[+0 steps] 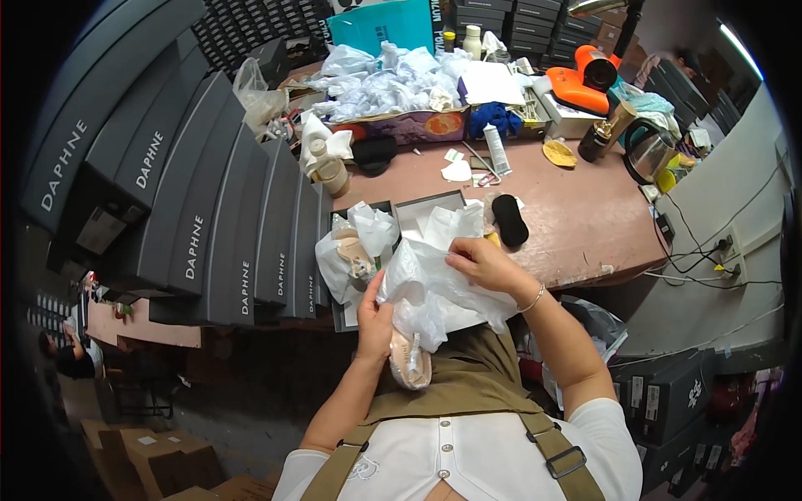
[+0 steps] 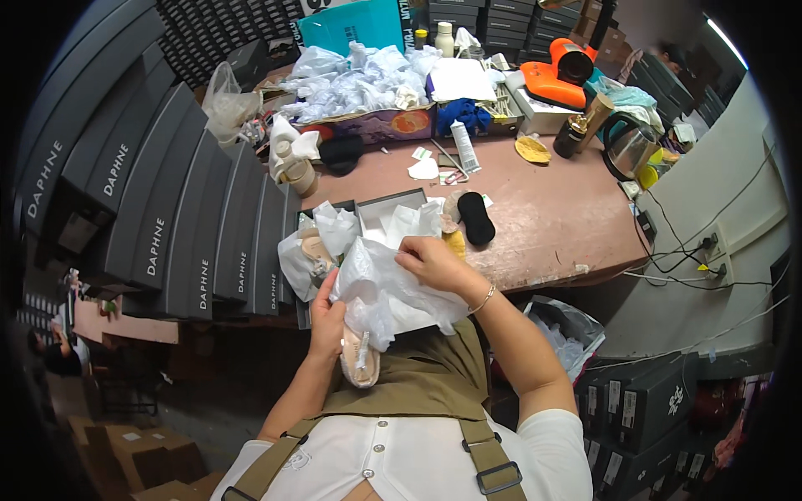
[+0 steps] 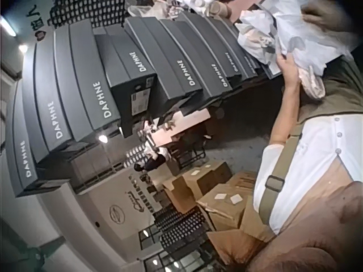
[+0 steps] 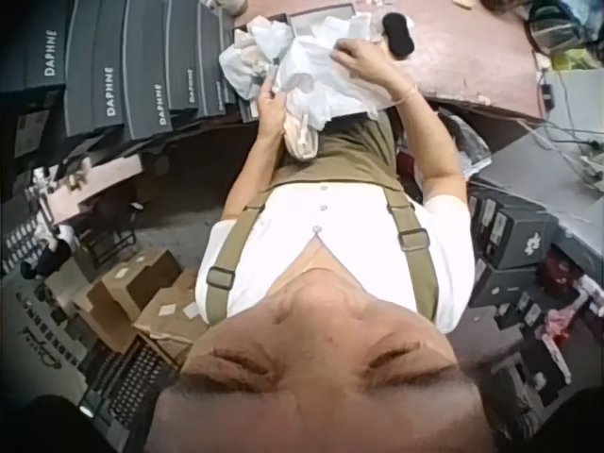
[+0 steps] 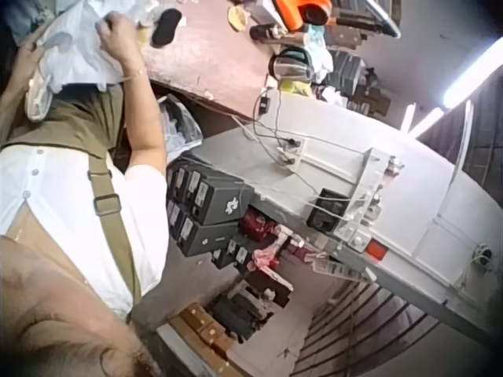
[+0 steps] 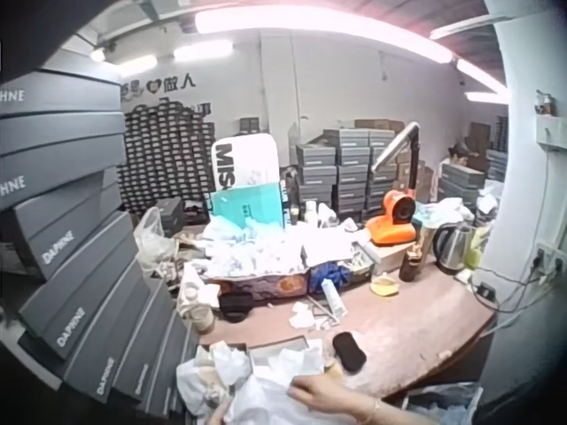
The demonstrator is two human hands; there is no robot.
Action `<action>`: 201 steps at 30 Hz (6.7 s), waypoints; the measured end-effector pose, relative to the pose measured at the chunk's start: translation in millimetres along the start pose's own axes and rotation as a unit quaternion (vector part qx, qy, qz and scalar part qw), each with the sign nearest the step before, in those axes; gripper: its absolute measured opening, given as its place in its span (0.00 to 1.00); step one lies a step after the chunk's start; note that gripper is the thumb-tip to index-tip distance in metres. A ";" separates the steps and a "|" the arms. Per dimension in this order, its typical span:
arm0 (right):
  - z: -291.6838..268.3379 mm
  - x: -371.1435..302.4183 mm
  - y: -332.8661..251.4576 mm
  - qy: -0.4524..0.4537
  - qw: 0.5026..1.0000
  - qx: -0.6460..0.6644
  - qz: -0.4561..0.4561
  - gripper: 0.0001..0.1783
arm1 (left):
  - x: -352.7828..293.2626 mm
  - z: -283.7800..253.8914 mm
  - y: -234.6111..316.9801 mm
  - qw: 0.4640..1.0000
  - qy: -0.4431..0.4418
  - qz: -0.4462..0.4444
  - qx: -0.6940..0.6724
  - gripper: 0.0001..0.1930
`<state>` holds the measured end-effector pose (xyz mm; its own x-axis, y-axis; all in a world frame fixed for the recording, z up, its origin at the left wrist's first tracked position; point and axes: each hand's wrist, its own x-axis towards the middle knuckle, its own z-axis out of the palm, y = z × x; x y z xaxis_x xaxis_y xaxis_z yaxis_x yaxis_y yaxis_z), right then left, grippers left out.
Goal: Inspecting, cleaning, and packing glittery high-heeled shoes into boxes.
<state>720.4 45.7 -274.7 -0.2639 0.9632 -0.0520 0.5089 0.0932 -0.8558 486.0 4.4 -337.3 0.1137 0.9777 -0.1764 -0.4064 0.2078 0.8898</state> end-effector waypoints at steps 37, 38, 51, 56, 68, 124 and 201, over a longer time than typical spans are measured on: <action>81.1 -84.8 -38.7 0.007 1.000 0.007 0.020 0.15 | -14.4 -3.4 11.8 0.990 -0.107 -0.062 0.071 0.39; 78.9 -80.4 -43.0 -0.013 0.999 0.016 0.027 0.15 | -14.5 -5.4 8.7 0.990 -0.108 -0.069 0.061 0.39; 84.5 -65.1 -34.0 0.082 0.970 -0.217 -0.068 0.21 | -13.9 -1.0 9.3 0.989 -0.110 -0.092 0.030 0.36; 95.1 -47.0 -17.7 0.180 0.934 -0.265 -0.160 0.27 | -12.0 -4.2 -5.5 0.985 -0.102 -0.051 0.129 0.34; 88.0 -61.8 -12.6 0.109 0.912 -0.297 -0.262 0.10 | -10.1 -2.6 3.4 0.986 -0.122 -0.086 0.067 0.35; -31.0 -31.0 -10.9 0.025 0.979 -0.003 -0.204 0.12 | 14.2 48.0 23.1 0.932 -0.269 0.032 0.239 0.28; -19.2 -91.7 60.6 0.105 0.976 -0.190 -0.018 0.13 | 31.0 37.8 77.3 0.802 -0.299 -0.029 0.516 0.09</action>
<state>791.1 -32.2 -311.9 -0.1336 0.9844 0.1144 0.7800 0.1757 -0.6006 492.4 49.6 -258.1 0.6459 0.7139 -0.2707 0.5465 -0.1847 0.8169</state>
